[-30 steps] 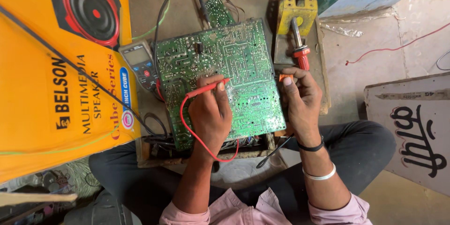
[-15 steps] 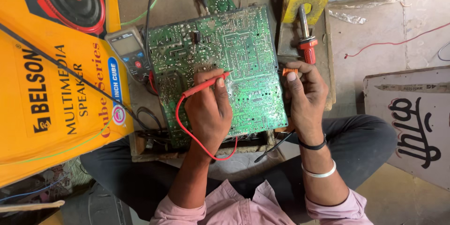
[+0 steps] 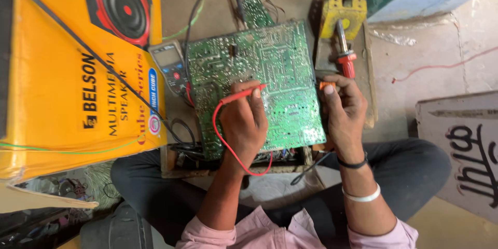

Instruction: The person uses a multimeter to test points on a green circuit board. They hold the red probe in the left hand and the black probe in the right hand, touching various solder points and components while seated on the floor.

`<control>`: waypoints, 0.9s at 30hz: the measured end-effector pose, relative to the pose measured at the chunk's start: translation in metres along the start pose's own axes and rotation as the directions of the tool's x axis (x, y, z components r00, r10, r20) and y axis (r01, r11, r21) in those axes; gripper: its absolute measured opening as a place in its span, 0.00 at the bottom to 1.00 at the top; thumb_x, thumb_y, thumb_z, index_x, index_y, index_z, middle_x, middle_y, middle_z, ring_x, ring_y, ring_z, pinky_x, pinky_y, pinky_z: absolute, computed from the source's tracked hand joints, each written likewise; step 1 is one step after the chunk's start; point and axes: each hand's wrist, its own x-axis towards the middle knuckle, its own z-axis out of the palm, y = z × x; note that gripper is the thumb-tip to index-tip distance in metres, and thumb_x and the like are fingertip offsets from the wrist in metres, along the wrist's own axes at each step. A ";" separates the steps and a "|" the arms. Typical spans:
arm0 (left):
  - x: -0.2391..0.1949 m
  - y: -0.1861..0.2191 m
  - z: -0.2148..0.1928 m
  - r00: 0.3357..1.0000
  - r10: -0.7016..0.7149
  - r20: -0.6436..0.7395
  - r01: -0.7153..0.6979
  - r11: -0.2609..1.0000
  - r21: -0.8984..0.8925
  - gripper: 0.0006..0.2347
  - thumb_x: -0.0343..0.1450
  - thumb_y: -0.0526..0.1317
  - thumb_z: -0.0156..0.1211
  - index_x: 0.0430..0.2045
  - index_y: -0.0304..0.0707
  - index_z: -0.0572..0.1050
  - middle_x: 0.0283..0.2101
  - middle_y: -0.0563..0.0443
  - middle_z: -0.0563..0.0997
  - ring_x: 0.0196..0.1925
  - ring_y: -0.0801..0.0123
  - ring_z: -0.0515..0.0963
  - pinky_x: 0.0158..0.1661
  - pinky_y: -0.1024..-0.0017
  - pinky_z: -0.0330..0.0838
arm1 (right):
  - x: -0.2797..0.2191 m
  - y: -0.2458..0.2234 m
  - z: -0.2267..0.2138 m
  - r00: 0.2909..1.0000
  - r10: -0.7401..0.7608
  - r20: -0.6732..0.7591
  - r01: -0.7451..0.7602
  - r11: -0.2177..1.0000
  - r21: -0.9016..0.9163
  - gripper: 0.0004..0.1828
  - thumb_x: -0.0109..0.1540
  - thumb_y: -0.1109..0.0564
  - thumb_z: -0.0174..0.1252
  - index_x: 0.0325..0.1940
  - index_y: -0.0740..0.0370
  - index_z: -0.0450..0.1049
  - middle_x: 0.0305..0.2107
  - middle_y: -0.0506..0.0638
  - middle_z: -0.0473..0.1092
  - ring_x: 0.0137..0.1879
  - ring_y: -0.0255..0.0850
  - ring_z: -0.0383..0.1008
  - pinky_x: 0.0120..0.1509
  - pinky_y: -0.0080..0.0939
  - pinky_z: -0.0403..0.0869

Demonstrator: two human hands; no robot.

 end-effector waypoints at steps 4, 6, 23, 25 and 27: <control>0.000 -0.003 0.000 1.000 -0.006 0.019 0.006 0.999 0.031 0.06 0.80 0.35 0.48 0.46 0.33 0.70 0.41 0.41 0.82 0.42 0.49 0.82 0.42 0.59 0.74 | 0.002 0.002 0.000 1.000 0.026 0.013 -0.027 0.998 0.054 0.11 0.72 0.57 0.56 0.55 0.66 0.72 0.31 0.39 0.68 0.31 0.24 0.62 0.33 0.26 0.61; 0.000 0.000 -0.001 1.000 -0.006 0.019 0.006 1.000 0.003 0.05 0.80 0.35 0.49 0.46 0.33 0.69 0.41 0.42 0.82 0.42 0.50 0.83 0.42 0.59 0.74 | 0.000 -0.001 0.002 1.000 0.015 0.016 -0.016 0.998 0.056 0.11 0.72 0.57 0.57 0.55 0.65 0.73 0.29 0.38 0.66 0.30 0.24 0.60 0.33 0.25 0.60; -0.004 -0.005 0.005 0.999 0.015 -0.037 -0.014 1.000 0.028 0.05 0.80 0.34 0.50 0.47 0.35 0.69 0.40 0.42 0.83 0.39 0.51 0.84 0.38 0.59 0.75 | 0.000 0.003 0.000 0.998 -0.057 0.029 0.056 0.998 0.028 0.11 0.73 0.56 0.57 0.54 0.66 0.72 0.29 0.38 0.67 0.31 0.24 0.62 0.34 0.25 0.61; -0.004 -0.007 0.007 0.999 -0.001 -0.034 0.003 0.999 0.036 0.05 0.79 0.34 0.50 0.47 0.35 0.69 0.40 0.42 0.83 0.38 0.50 0.83 0.37 0.58 0.74 | 0.001 0.005 -0.001 0.998 -0.061 0.033 0.059 0.997 0.043 0.12 0.72 0.56 0.57 0.55 0.66 0.72 0.29 0.38 0.67 0.32 0.24 0.62 0.34 0.25 0.62; -0.003 -0.007 0.007 0.999 0.004 -0.037 -0.004 1.000 0.021 0.05 0.79 0.34 0.50 0.47 0.35 0.69 0.40 0.42 0.83 0.38 0.50 0.84 0.37 0.59 0.75 | 0.001 0.005 -0.001 0.998 -0.051 0.033 0.049 0.998 0.050 0.12 0.72 0.55 0.57 0.54 0.66 0.72 0.28 0.38 0.67 0.30 0.23 0.61 0.33 0.25 0.61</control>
